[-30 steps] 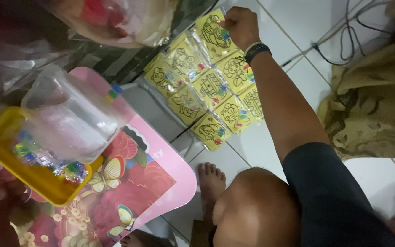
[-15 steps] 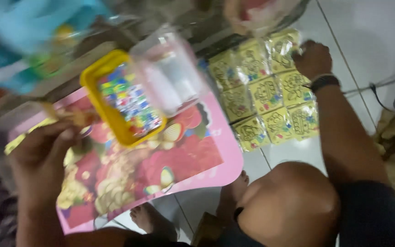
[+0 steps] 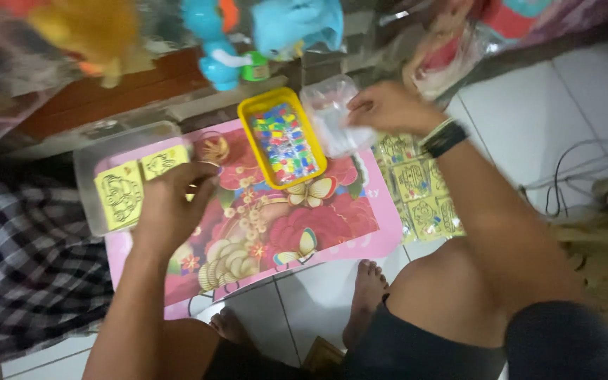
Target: The person sits on the floor and packs small yellow cards featuring cartoon characters into clear plastic bags. They pick up each card, place it inside a bag, and then set the packaged item aside on the floor.
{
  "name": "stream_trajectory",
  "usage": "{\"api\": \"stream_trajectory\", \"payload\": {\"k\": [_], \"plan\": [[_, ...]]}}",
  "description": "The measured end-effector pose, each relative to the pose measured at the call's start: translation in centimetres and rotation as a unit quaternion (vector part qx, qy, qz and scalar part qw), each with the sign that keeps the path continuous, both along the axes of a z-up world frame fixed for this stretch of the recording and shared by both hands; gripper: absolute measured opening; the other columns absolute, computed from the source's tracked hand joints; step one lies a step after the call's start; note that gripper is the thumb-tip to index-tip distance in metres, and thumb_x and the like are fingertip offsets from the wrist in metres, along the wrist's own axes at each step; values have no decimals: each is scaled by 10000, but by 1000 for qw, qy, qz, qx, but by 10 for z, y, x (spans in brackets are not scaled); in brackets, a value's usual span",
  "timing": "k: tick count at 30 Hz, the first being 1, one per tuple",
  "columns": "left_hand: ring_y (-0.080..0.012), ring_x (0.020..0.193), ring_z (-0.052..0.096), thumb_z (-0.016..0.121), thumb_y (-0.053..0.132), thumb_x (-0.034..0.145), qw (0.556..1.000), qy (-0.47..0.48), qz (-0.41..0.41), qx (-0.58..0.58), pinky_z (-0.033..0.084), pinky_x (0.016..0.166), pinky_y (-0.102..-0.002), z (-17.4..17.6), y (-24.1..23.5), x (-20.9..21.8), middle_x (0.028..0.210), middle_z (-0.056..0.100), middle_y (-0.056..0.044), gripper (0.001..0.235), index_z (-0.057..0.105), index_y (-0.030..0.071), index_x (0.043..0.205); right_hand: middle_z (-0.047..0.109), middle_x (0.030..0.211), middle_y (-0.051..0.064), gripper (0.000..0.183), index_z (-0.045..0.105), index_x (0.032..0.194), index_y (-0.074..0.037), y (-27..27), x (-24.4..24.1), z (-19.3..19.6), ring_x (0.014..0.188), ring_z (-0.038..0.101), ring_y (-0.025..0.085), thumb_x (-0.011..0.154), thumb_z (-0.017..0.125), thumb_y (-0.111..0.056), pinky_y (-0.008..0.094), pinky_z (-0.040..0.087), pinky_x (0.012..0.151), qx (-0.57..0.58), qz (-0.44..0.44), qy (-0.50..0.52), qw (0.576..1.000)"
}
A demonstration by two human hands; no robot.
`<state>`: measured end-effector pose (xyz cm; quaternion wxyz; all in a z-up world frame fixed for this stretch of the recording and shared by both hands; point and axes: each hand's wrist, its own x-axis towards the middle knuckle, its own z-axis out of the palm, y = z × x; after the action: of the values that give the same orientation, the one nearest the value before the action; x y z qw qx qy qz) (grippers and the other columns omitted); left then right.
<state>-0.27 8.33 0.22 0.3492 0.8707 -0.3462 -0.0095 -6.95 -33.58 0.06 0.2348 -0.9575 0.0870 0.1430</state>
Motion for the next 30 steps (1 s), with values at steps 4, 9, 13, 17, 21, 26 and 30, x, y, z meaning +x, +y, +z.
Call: {"api": "stream_trajectory", "payload": {"k": [4, 9, 13, 17, 21, 26, 30], "plan": [[-291, 819, 761, 775, 36, 873, 999, -12, -5, -38, 638, 718, -355, -7, 25, -11, 878, 753, -106, 179, 779, 82, 1045, 755, 1093, 162, 491, 743, 1182, -55, 29, 20, -67, 1096, 690, 370, 809, 800, -369, 474, 522, 946, 34, 29, -8, 999], [-308, 825, 756, 741, 35, 864, 999, -13, -12, -31, 632, 742, -397, -8, 59, -19, 849, 755, -115, 194, 774, 98, 1044, 782, 1111, 37, 312, 801, 1145, -216, 18, 26, -102, 1118, 708, 310, 897, 685, -364, 438, 551, 955, -73, -10, -3, 997], [-287, 862, 761, 731, 40, 886, 1000, 19, 7, -12, 620, 796, -377, -7, 74, -12, 882, 768, -106, 173, 766, 95, 1046, 787, 968, -4, 232, 802, 1077, -252, 20, 19, -95, 1025, 730, 272, 876, 696, -296, 416, 569, 899, -69, -79, -46, 993], [-294, 870, 758, 732, 33, 876, 999, 6, -1, -32, 614, 793, -365, 1, 73, -4, 900, 765, -108, 197, 763, 98, 1060, 748, 757, -78, 147, 774, 929, -333, 34, 17, -52, 893, 734, 209, 908, 649, -258, 363, 562, 827, -54, -175, -110, 977], [-303, 875, 757, 729, 46, 899, 999, 4, -7, -47, 613, 797, -372, 10, 61, -3, 906, 762, -117, 176, 757, 79, 1070, 766, 1026, 34, 237, 742, 1146, -307, 46, 11, -49, 1065, 699, 281, 928, 650, -312, 418, 556, 882, -26, -181, -106, 977], [-290, 857, 759, 733, 67, 907, 999, 2, -18, -41, 614, 786, -377, 2, 41, 3, 874, 757, -108, 151, 753, 81, 1056, 723, 1205, 248, 382, 708, 1281, -22, 43, 11, -84, 1173, 651, 439, 952, 622, -198, 511, 517, 990, 9, -98, -19, 995], [-302, 865, 758, 725, 63, 901, 999, 15, -32, -35, 615, 781, -380, -2, 33, 6, 892, 754, -118, 168, 754, 99, 1063, 784, 995, 121, 219, 813, 1052, -213, 39, 14, -84, 1040, 709, 398, 882, 686, -164, 488, 565, 899, -16, -129, -88, 988]]}}
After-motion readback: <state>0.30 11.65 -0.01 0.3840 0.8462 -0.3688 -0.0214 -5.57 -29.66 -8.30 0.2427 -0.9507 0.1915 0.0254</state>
